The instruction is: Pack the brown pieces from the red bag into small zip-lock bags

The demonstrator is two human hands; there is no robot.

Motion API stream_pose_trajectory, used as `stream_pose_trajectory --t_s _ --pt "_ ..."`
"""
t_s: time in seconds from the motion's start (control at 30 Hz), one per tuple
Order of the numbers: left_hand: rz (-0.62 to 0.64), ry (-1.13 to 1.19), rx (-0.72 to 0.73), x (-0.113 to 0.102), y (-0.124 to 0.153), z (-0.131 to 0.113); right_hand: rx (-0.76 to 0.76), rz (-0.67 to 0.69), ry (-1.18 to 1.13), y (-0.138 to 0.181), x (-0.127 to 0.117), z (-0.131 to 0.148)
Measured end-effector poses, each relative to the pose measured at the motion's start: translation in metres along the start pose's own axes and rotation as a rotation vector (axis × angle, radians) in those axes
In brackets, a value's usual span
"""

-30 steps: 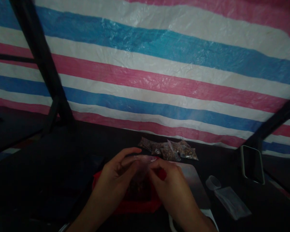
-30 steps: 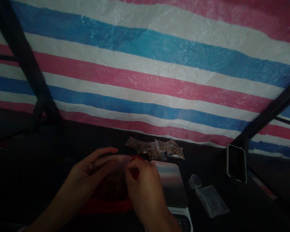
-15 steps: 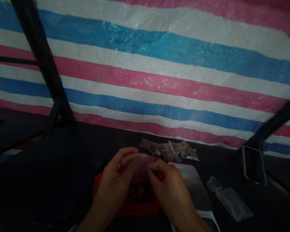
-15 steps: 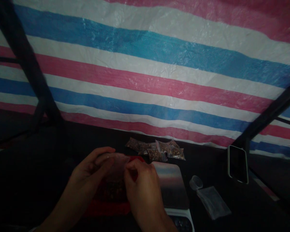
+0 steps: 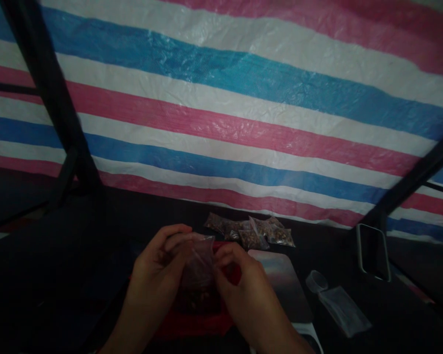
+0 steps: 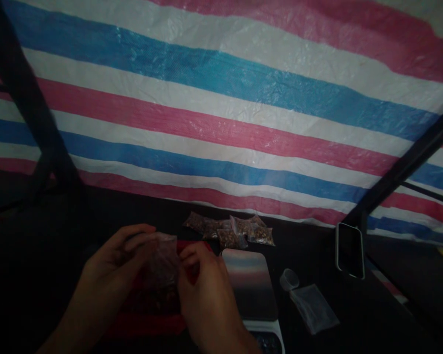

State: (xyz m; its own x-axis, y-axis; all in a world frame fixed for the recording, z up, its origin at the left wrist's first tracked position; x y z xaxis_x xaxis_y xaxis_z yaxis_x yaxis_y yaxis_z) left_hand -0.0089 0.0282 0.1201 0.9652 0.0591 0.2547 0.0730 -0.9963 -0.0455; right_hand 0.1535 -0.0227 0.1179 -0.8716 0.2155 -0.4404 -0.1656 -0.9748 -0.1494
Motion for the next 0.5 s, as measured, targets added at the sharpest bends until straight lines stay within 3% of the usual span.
stream_pose_trajectory --t_s 0.13,0.27,0.37,0.5 --pt "-0.013 -0.043 0.018 -0.001 -0.004 -0.002 0.003 0.024 0.059 0.004 0.002 0.002" --pt "-0.023 0.016 0.123 0.001 -0.003 -0.011 0.033 -0.039 -0.143 -0.005 -0.02 0.005" --pt "-0.028 0.025 0.216 0.002 0.002 -0.018 0.1 -0.163 -0.205 -0.019 -0.075 -0.001" --pt "0.001 -0.119 0.299 0.002 0.008 -0.02 0.271 -0.48 0.043 -0.014 -0.19 -0.027"
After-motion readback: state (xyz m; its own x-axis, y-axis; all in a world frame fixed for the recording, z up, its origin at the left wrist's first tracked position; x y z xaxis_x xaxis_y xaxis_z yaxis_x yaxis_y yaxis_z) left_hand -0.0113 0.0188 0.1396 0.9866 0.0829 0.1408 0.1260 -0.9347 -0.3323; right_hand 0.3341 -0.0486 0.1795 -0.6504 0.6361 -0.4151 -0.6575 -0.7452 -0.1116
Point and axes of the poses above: each hand's wrist, its own y-axis away from the middle knuckle, its own x-axis out of the palm, z = x × y, the point moved 5 cm from there along -y, towards the middle knuckle, and after that the axes turned 2 degrees about x, right-handed, at the moved point
